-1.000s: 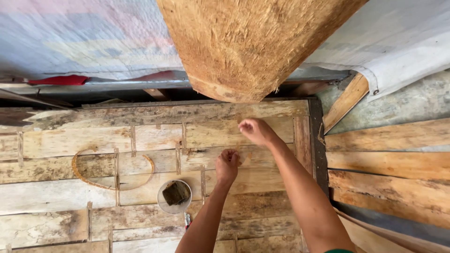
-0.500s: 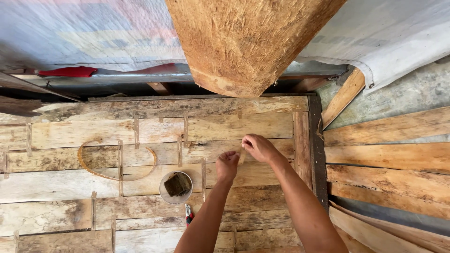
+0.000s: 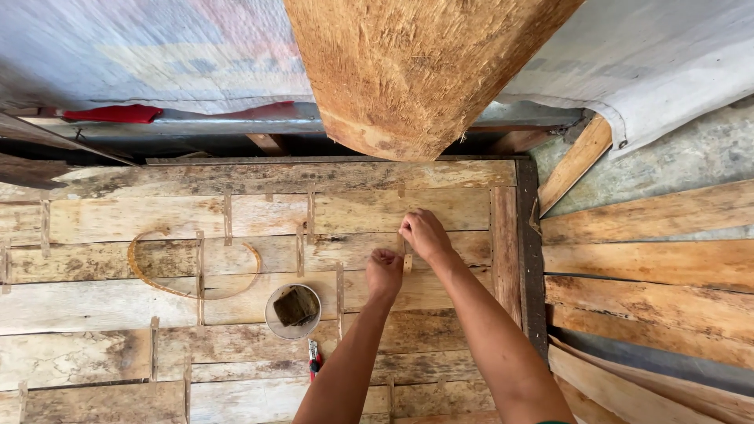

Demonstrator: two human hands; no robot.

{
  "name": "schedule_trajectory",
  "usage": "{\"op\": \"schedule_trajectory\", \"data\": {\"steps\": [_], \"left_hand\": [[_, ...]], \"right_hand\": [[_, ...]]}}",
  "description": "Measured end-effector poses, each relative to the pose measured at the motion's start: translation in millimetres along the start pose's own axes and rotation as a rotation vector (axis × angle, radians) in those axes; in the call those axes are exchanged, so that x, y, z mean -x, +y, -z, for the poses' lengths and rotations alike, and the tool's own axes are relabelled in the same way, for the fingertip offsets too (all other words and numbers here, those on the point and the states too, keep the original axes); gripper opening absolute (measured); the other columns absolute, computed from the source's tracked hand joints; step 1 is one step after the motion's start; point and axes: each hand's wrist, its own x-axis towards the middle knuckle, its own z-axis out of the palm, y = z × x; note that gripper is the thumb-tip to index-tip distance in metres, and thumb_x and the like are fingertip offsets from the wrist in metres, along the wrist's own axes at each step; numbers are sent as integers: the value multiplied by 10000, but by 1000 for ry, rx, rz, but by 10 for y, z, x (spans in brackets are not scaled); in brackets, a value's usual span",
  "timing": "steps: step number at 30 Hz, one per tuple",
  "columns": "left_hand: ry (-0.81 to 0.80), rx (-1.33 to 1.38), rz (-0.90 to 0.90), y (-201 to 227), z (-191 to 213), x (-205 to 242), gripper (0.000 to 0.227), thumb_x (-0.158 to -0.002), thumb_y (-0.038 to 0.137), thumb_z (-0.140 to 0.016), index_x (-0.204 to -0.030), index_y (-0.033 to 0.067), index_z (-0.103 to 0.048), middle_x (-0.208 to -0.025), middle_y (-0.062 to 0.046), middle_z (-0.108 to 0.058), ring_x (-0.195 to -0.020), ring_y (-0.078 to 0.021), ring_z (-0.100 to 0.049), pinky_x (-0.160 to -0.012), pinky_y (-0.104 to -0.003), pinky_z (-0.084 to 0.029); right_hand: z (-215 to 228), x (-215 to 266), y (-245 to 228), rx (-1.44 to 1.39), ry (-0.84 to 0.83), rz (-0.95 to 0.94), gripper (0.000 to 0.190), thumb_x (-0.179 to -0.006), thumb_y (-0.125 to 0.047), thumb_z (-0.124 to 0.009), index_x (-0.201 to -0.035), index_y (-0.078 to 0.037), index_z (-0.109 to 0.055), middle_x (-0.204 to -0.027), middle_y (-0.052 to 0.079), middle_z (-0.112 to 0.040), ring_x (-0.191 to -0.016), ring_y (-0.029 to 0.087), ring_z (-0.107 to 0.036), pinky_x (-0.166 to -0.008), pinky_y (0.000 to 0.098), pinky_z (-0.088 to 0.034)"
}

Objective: Manually applying and securing small strips of wood bark onto a wooden surface to create a decorative mosaic pattern.

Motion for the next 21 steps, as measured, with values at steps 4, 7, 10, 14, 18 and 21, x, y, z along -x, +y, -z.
{"op": "schedule_trajectory", "data": {"steps": [4,7,10,14,18,21], "left_hand": [[4,13,5,-148,-66,-93,225,-824,133,-823,-872,15,-637,-764,-74,-707,-678,-152,-641,-640,-333,-533],[-16,172,8,-350,-142,-194,152,-839,93,-763,-895,30,-636,-786,-59,-708,-687,-128,-654,-627,-321,-548],[7,163,0,-138,-61,-104,175,-844,94,-795,-873,9,-645,-783,-71,-704,-680,-138,-633,-614,-320,-537],[12,30,64,53,14,-41,183,-858,131,-802,-889,21,-659,-780,-77,-717,-677,-148,-653,-623,-320,-536],[28,16,65,51,15,-27,174,-850,130,-803,-888,26,-668,-789,-77,-724,-684,-155,-663,-632,-329,-546],[21,50,99,80,16,-29,166,-859,127,-793,-888,28,-663,-790,-78,-722,-690,-157,-674,-632,-330,-552]], "right_hand": [[-94,-28,47,-7,25,-9,116,-848,-137,-798,-828,-48,-725,-944,92,-729,-911,244,-681,-855,395,-569],[-70,-24,24,12,79,32,138,-812,-125,-824,-787,-36,-723,-905,105,-730,-916,271,-668,-855,422,-551],[-67,-45,27,-37,54,5,134,-851,-118,-812,-809,-31,-719,-916,104,-730,-891,254,-683,-846,405,-563],[-120,-124,43,-42,-38,-120,176,-888,-178,-771,-890,-60,-640,-921,81,-699,-857,210,-682,-781,366,-587],[52,-188,-19,-176,-187,-259,261,-930,-247,-748,-972,-98,-539,-917,67,-659,-790,193,-657,-719,343,-570],[-91,-220,68,-197,-101,-235,255,-914,-231,-756,-951,-91,-545,-899,64,-663,-798,118,-666,-669,329,-572]]}}
